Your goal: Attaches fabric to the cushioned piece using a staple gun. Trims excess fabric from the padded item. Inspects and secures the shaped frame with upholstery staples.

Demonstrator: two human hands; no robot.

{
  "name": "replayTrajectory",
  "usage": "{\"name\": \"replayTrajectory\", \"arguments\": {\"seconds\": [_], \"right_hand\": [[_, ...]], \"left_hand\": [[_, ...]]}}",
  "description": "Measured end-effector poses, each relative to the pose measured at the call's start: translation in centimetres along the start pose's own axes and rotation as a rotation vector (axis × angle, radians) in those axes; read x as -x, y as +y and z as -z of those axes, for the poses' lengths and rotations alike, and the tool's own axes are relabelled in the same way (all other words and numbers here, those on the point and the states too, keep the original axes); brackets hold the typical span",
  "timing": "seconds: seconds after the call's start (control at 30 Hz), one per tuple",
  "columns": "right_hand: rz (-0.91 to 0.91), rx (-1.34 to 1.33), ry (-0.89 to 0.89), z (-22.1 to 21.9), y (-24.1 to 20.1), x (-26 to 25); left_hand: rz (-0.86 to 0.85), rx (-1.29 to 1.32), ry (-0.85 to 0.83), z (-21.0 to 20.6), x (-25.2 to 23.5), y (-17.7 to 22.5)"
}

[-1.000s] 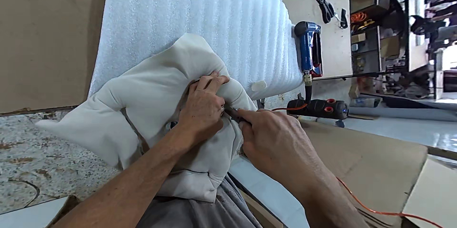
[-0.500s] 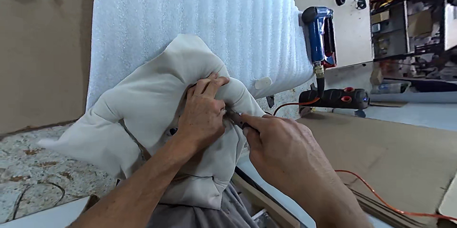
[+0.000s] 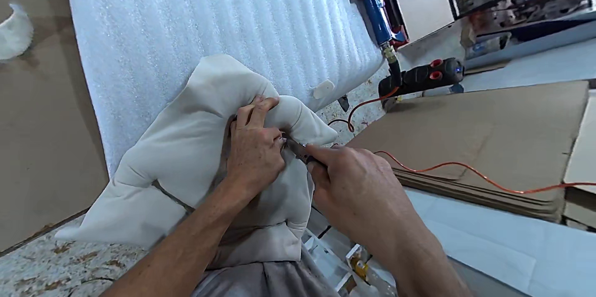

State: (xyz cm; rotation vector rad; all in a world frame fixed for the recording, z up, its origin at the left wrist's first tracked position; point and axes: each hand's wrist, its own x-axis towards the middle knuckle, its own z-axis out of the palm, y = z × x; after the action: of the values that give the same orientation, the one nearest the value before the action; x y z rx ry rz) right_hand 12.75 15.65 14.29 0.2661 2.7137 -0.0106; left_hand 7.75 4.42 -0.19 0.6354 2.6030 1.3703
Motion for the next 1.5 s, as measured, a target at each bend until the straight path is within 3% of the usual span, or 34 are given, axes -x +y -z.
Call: {"name": "replayTrajectory", "arguments": {"seconds": [0.8, 1.03, 1.3, 1.5], "right_hand": [[-0.082, -0.112, -0.129, 0.7, -0.5, 0.3], [-0.091, -0.11, -0.14, 0.9, -1.0, 0.5], [-0.112, -0.131, -0.139, 0.9, -1.1, 0.7], [-0.087, -0.107, -0.131, 0.5, -1.4, 0.5]], "left_hand": [[0.014, 0.075, -0.092, 1.8, -0.4, -0.3], [0.036, -0.095, -0.202, 3.0, -1.6, 0.5], [0.032, -0.097, -0.253, 3.6, -2.1, 0.4], [-0.135, -0.301, -0.373, 5.1, -3.3, 0.5]]}}
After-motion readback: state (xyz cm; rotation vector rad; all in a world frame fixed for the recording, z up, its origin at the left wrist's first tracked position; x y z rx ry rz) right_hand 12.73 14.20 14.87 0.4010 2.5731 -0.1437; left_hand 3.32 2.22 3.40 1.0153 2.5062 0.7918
